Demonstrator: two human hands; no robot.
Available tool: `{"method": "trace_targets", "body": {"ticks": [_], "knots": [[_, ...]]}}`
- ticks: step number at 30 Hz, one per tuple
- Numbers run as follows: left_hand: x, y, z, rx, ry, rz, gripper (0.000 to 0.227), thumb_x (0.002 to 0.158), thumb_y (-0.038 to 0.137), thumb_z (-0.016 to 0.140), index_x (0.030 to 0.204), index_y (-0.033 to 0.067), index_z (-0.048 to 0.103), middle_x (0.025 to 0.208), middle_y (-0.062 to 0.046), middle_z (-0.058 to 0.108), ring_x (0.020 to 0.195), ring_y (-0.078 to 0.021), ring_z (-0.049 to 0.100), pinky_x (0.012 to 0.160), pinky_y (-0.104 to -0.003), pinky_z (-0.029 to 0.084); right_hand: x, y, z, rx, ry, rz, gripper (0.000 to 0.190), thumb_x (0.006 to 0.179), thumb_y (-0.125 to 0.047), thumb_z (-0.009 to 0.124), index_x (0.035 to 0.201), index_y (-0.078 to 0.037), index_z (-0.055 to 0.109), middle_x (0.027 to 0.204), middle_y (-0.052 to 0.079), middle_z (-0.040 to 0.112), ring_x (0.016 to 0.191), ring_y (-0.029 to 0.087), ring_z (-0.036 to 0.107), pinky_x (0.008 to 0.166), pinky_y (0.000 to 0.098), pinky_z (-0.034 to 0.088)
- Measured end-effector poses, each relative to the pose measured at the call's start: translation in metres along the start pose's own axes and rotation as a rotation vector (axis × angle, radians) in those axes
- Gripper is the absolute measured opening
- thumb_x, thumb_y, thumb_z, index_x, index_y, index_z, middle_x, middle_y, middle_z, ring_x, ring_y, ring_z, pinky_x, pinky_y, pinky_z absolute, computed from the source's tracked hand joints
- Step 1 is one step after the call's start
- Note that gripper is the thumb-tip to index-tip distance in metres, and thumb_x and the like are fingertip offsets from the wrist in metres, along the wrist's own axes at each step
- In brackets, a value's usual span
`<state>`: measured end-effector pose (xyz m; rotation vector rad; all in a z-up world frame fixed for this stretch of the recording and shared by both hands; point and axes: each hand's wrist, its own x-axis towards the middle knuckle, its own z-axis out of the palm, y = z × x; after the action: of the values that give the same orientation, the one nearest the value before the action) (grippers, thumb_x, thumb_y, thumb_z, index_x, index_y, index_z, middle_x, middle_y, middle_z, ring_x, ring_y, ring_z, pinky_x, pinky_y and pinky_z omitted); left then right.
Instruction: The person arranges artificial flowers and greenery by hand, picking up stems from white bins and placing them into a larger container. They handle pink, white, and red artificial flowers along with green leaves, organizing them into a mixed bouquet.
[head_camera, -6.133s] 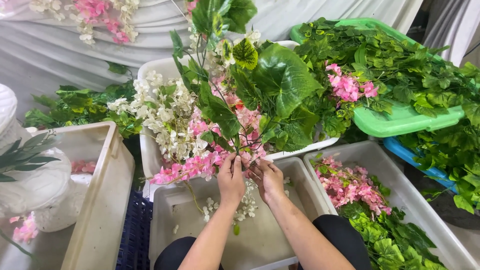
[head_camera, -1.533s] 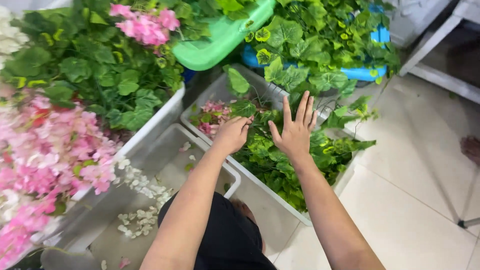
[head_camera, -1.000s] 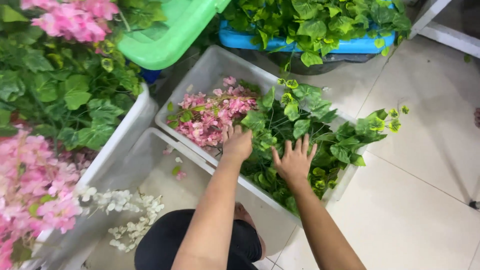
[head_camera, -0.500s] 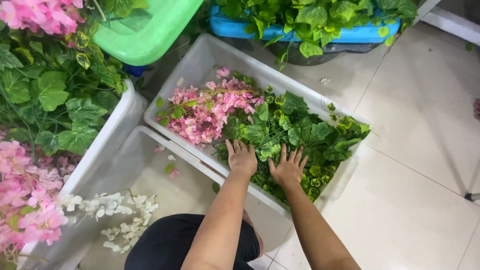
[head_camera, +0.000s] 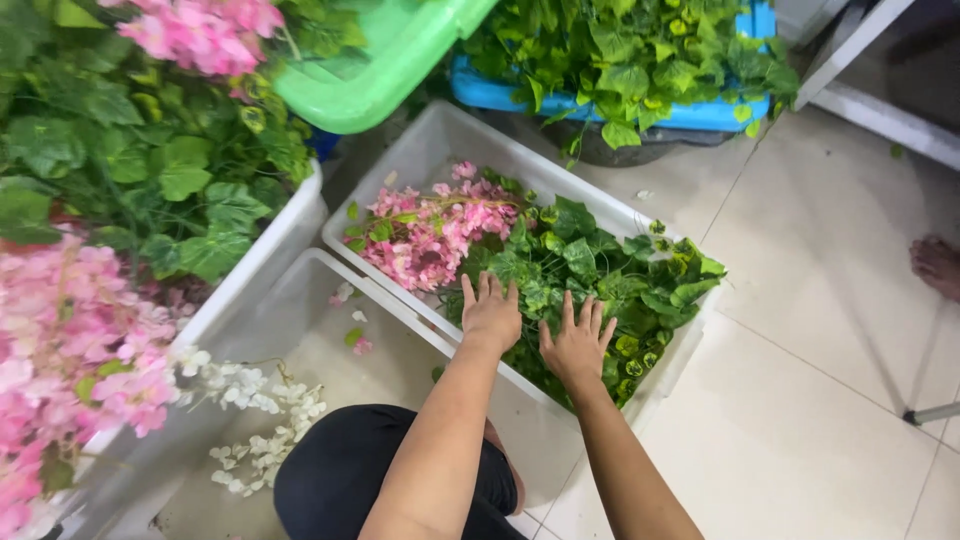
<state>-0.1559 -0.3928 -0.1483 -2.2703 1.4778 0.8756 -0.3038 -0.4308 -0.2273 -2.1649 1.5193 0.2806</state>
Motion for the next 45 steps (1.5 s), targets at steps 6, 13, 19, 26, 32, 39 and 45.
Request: {"method": "trace_targets", "body": {"ticks": [6,13,19,26,32,39,45], "knots": [[-0.038,-0.020,-0.007,-0.189,0.167,-0.027,0.063,0.105,0.035,0.037,0.162,0.0099,0.025,0.165,-0.025,0.023,0.155,-0.0399,0.015,0.124,-0.060,0.008,-0.039,-0.034,-0.041,0.157,0.136,-0.134,0.073,0.106,-0.057,0.037,0.166,-0.019,0.021,0.168,0.020,0.022,0.158,0.034,0.011,0.124,0.0591,-0.007],[-0.115,-0.054,-0.012,-0.338,0.462,-0.115,0.062,0.101,0.034,0.044,0.158,0.0107,0.032,0.157,-0.025,0.035,0.148,-0.0406,0.030,0.122,-0.059,0.019,-0.070,-0.105,-0.057,0.105,0.249,-0.308,0.074,0.103,-0.063,0.034,0.164,-0.022,0.023,0.166,0.017,0.028,0.157,0.031,0.018,0.124,0.0635,0.002],[-0.194,-0.106,-0.019,-0.463,0.723,-0.260,0.052,0.101,0.031,0.049,0.148,0.0092,0.043,0.146,-0.023,0.044,0.141,-0.0405,0.037,0.119,-0.058,0.025,-0.133,-0.188,-0.071,0.170,0.353,-0.510,0.063,0.107,-0.054,0.033,0.161,-0.023,0.030,0.162,0.015,0.037,0.155,0.029,0.026,0.123,0.0631,0.009],[-0.302,-0.186,-0.004,-0.507,0.964,-0.442,0.047,0.102,0.023,0.042,0.146,0.0069,0.046,0.142,-0.025,0.048,0.139,-0.0430,0.043,0.115,-0.059,0.032,-0.188,-0.291,-0.038,0.211,0.411,-0.907,0.054,0.106,-0.053,0.043,0.147,-0.020,0.052,0.148,0.011,0.054,0.141,0.027,0.048,0.120,0.0545,0.025],[-0.336,-0.257,0.043,-0.464,1.109,-0.605,0.057,0.098,0.033,0.050,0.148,0.0078,0.046,0.142,-0.025,0.049,0.137,-0.0447,0.045,0.113,-0.059,0.034,-0.222,-0.366,-0.022,0.103,0.224,-1.099,0.049,0.100,-0.056,0.048,0.139,-0.027,0.059,0.149,-0.002,0.053,0.137,0.020,0.053,0.117,0.0496,0.030],[-0.346,-0.312,0.076,-0.400,1.359,-0.724,0.065,0.081,0.021,0.068,0.143,0.0109,0.052,0.136,-0.024,0.053,0.128,-0.0473,0.051,0.107,-0.058,0.040,-0.241,-0.423,0.017,0.187,0.286,-1.312,0.041,0.088,-0.040,0.065,0.126,-0.026,0.066,0.126,0.001,0.064,0.123,0.025,0.062,0.101,0.0497,0.048],[-0.334,-0.330,0.067,-0.123,1.617,-0.715,0.037,0.079,0.025,0.065,0.115,0.0179,0.067,0.118,-0.007,0.055,0.112,-0.0287,0.056,0.091,-0.043,0.044,-0.225,-0.453,0.025,0.226,0.298,-1.290,0.041,0.086,-0.036,0.066,0.125,-0.022,0.065,0.129,0.004,0.059,0.118,0.032,0.061,0.099,0.0538,0.050]]}}
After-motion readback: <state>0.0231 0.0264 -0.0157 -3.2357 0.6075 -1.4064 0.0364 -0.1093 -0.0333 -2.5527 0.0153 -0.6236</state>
